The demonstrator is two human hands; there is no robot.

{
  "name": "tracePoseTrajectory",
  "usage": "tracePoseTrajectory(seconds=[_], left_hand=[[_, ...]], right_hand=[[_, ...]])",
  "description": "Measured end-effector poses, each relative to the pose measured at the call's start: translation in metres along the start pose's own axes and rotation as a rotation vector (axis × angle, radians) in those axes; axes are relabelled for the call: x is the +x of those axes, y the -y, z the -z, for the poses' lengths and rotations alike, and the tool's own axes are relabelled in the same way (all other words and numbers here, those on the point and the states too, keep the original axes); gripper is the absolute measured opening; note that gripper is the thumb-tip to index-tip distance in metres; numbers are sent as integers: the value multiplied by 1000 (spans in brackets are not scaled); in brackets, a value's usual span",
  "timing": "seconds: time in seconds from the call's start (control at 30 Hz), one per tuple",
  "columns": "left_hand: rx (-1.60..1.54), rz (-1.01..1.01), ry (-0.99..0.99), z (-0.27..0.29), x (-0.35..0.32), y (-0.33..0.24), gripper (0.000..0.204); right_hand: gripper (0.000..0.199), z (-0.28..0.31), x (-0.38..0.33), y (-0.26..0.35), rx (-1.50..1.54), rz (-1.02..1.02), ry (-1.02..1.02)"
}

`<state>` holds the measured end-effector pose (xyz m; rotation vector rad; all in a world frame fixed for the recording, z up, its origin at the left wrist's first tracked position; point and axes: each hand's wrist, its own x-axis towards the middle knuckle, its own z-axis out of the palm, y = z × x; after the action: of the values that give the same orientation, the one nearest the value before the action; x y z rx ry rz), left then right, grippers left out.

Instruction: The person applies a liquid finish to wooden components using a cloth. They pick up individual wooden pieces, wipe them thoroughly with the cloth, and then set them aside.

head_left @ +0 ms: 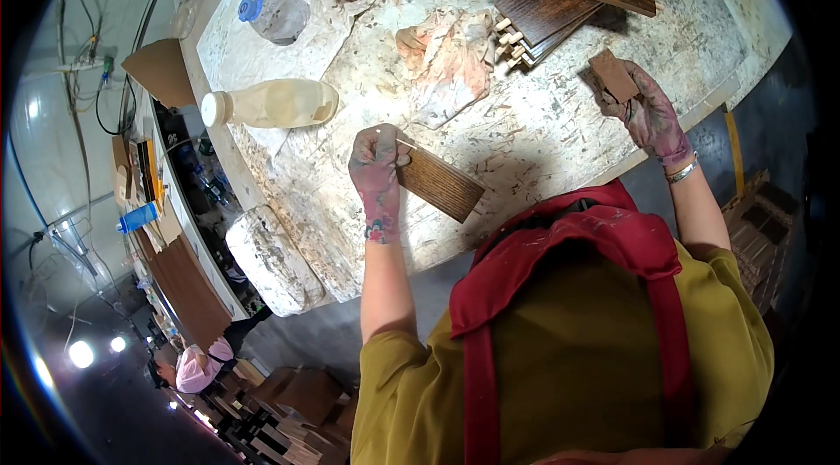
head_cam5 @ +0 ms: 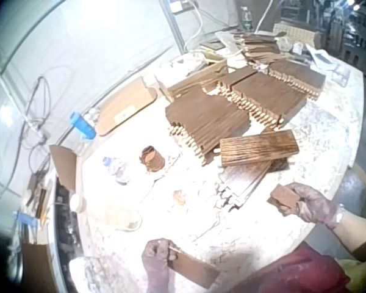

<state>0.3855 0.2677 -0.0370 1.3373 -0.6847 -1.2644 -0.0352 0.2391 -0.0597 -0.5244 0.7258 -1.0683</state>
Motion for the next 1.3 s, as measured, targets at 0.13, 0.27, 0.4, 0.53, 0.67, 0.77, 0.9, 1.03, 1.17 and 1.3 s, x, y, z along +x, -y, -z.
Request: tracePoseTrajectory(seconds=[0.13,0.27,0.4,0.53,0.67,0.77,0.9,1.03,1.17,1.3], left_hand=[[-1,-36,9,5,3,4,22],[-28,-27,42,10,4,6,22],[-28,-50,97,13,5,12,21],[-20,-41,5,5,4,5,21],[-5,-22,35,9,3,4,20],[-12,0,46,7,2,6,19],[1,-47,16,6,3,4,20],[-34,9,98,8,5,1,20],[-25,-44,51,2,3,3,22],[81,-114,-107,5,12,-1,21]], right_hand=[[52,0,0,1,-5,2,23],[53,3,0,0,2,-2,2],[56,2,3,0,5,-11,44],[58,3,2,0,13,-9,51],[58,1,2,1,2,-14,21],[57,-4,1,2,4,-22,-10],[56,-3,1,2,-1,-11,1],[55,-1,0,1,-5,-10,-3],[55,-4,-1,1,-17,5,-9],[55,-2,0,1,-28,-4,-6]])
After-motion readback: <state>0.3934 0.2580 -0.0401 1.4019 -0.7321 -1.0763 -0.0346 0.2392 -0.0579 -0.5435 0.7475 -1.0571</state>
